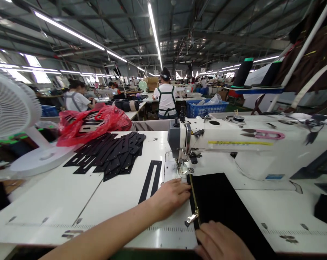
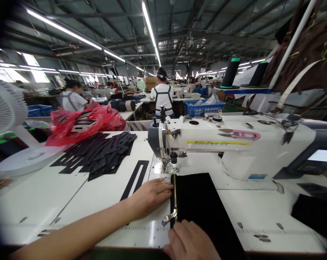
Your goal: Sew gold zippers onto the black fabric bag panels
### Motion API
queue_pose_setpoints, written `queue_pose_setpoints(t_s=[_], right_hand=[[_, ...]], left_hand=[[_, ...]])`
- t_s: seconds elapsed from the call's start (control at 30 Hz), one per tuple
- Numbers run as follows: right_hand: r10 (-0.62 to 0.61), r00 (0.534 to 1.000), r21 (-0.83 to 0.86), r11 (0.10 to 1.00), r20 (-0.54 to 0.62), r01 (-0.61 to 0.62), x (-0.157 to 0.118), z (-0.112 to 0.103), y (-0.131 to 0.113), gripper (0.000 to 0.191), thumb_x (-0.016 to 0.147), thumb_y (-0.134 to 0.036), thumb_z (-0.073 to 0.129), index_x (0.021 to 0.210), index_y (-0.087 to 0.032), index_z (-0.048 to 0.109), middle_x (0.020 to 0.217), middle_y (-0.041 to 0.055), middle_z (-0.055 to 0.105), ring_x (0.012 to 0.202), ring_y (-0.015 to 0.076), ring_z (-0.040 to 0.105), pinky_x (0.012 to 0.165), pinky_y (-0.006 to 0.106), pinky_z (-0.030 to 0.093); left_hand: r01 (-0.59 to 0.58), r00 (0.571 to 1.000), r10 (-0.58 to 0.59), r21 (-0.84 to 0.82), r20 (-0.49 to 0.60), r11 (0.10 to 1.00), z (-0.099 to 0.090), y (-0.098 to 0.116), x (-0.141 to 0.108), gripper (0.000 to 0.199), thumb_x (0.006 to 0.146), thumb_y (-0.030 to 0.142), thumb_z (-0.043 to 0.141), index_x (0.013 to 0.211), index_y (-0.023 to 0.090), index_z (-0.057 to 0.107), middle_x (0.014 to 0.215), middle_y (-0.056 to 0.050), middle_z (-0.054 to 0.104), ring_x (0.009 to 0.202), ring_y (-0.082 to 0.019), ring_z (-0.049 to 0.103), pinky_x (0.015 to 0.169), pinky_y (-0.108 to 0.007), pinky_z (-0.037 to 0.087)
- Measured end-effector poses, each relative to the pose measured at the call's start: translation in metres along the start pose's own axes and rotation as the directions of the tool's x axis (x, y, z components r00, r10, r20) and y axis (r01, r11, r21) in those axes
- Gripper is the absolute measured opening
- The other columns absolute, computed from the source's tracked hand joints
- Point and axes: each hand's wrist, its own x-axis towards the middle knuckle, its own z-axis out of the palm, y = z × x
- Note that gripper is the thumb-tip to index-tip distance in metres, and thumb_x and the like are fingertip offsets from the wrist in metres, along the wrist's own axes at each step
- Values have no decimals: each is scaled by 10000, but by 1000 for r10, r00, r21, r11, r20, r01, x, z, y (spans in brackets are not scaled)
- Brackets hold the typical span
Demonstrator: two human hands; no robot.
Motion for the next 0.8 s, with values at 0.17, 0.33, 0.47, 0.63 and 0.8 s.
queue_pose_setpoints(t_s=[0.17,0.33,0.47,0.63,0.8], right_hand=[[666,746,-165,736,-5,-657,-3,-13,79,449,886,-542,357,873,-154,581,795,130,657,757,304,641,675,436,512],[739,662,-168,673,123,-720,-16,16,117,386,890,-527,355,767,-199,516,588,23,608,505,191,605,468,282,457],[717,692,-263,685,80,-679,-7,29,112,322,929,-411,289,898,-173,503,676,58,632,545,224,617,456,302,418],[594,801,-386,757,71,-527,16,25,103,333,911,-244,284,914,-97,583,807,172,644,706,320,628,593,435,461],[47,996,-225,974,82,-27,32,44,77,433,927,-289,368,1300,-81,441,1332,153,478,1208,271,460,941,451,423]], left_hand=[[225,966,-218,-33,142,974,-11,23,-4,654,880,554,468,1348,105,382,1349,-164,462,1282,-278,388,1099,-500,206],[253,930,-233,-35,285,967,-12,29,11,1064,727,792,412,1416,10,197,1453,-240,230,1370,-350,116,1102,-544,20],[276,918,-264,1,297,961,-12,14,13,1107,683,820,427,1427,39,180,1458,-233,220,1365,-368,122,1091,-567,1],[316,907,-311,28,284,948,-12,17,15,1153,630,839,463,1418,34,214,1444,-239,247,1360,-376,133,1093,-574,24],[324,922,-306,-36,237,946,-26,3,0,1098,656,759,567,1432,81,187,1466,-196,226,1371,-316,150,1109,-538,79]])
